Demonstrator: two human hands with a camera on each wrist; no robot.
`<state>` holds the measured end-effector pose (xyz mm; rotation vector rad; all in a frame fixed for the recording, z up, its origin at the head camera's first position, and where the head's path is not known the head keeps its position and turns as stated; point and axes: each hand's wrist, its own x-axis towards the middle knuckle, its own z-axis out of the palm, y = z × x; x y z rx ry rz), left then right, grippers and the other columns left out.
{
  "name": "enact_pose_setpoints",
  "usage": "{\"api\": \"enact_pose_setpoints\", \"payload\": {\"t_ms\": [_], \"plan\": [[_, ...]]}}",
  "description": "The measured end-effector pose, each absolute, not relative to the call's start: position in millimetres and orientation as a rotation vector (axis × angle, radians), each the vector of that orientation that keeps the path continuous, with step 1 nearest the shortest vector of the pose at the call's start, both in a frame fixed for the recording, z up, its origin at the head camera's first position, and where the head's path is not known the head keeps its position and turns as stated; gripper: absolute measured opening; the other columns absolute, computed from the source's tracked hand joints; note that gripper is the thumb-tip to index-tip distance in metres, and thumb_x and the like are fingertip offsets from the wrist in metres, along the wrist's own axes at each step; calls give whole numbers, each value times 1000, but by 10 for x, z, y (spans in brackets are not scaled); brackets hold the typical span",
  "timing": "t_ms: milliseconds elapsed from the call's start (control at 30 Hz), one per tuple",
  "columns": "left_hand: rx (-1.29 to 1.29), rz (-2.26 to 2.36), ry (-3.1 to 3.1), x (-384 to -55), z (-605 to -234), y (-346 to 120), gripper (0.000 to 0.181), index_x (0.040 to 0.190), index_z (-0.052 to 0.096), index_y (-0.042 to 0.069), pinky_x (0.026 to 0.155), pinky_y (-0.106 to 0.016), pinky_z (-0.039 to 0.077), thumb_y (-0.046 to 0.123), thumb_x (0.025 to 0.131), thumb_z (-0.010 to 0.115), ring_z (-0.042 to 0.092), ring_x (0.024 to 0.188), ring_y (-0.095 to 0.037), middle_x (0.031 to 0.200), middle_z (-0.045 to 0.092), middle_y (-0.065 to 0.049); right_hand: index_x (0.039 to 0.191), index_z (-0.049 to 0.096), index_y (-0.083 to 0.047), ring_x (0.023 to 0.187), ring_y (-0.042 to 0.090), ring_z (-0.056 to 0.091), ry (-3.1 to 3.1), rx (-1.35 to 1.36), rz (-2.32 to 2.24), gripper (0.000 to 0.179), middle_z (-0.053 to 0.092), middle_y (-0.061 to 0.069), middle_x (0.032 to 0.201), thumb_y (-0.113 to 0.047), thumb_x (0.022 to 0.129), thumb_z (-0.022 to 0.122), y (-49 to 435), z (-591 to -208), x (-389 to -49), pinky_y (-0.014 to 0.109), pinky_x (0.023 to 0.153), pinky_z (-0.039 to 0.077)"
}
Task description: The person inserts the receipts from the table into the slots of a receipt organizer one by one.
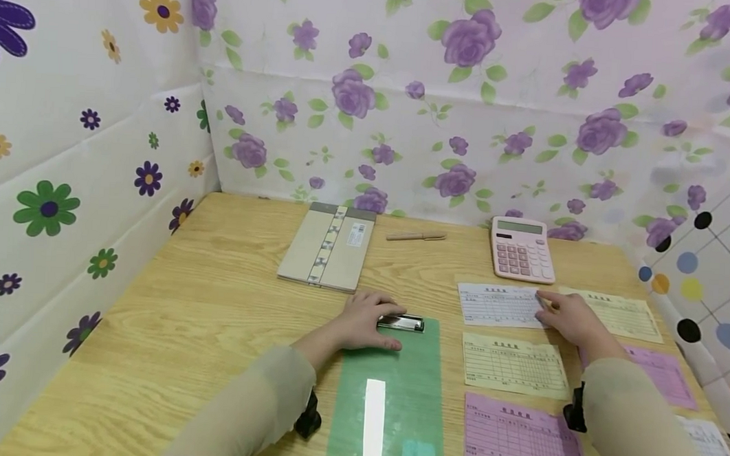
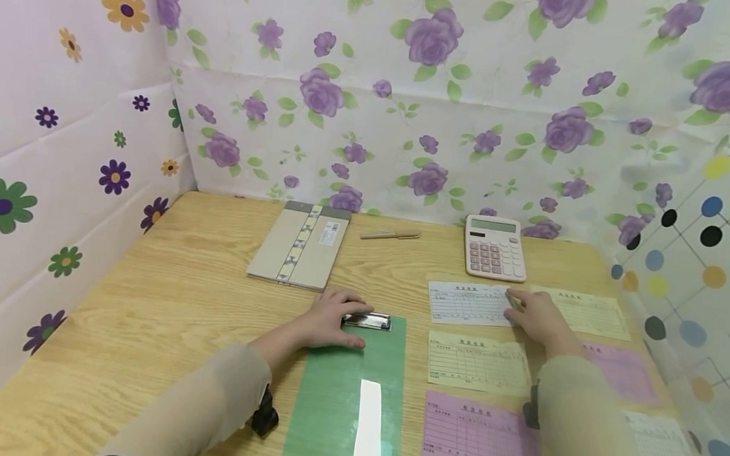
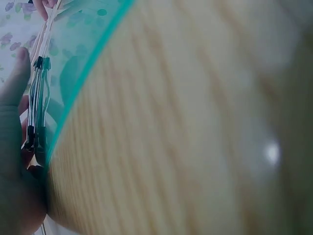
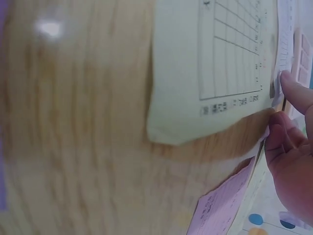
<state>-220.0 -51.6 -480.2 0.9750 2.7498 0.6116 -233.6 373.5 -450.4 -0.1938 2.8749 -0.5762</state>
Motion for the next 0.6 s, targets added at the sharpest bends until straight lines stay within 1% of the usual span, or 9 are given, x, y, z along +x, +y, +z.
{"api": "enact_pose_setpoints", "payload": {"t_ms": [233,467,600], "plan": [[993,600,2738,-2180,-4775,-511,75,138,44,33,99,-48,21,63,74,67,30,125,-23,139,38,3,131,48,6,114,56,38,2901,-226,-552,52,43,42,122,-25,92,60,3736,-4537,-2319,62,92,32],[990,603,2745,-2170,-4760,-514,72,138,45,32,98,-47,22,60,76,67,31,125,-22,139,39,3,129,48,6,112,56,36,2885,-196,-581,50,42,42,120,-25,91,60,3727,-4514,-2314,63,91,30],[986,605,2751,-2181,-4762,-516,69,138,45,32,96,-45,23,59,77,66,32,123,-21,138,39,3,129,49,6,108,52,41,2878,-170,-582,50,45,40,116,-25,91,60,3721,-4522,-2327,62,89,32]]}}
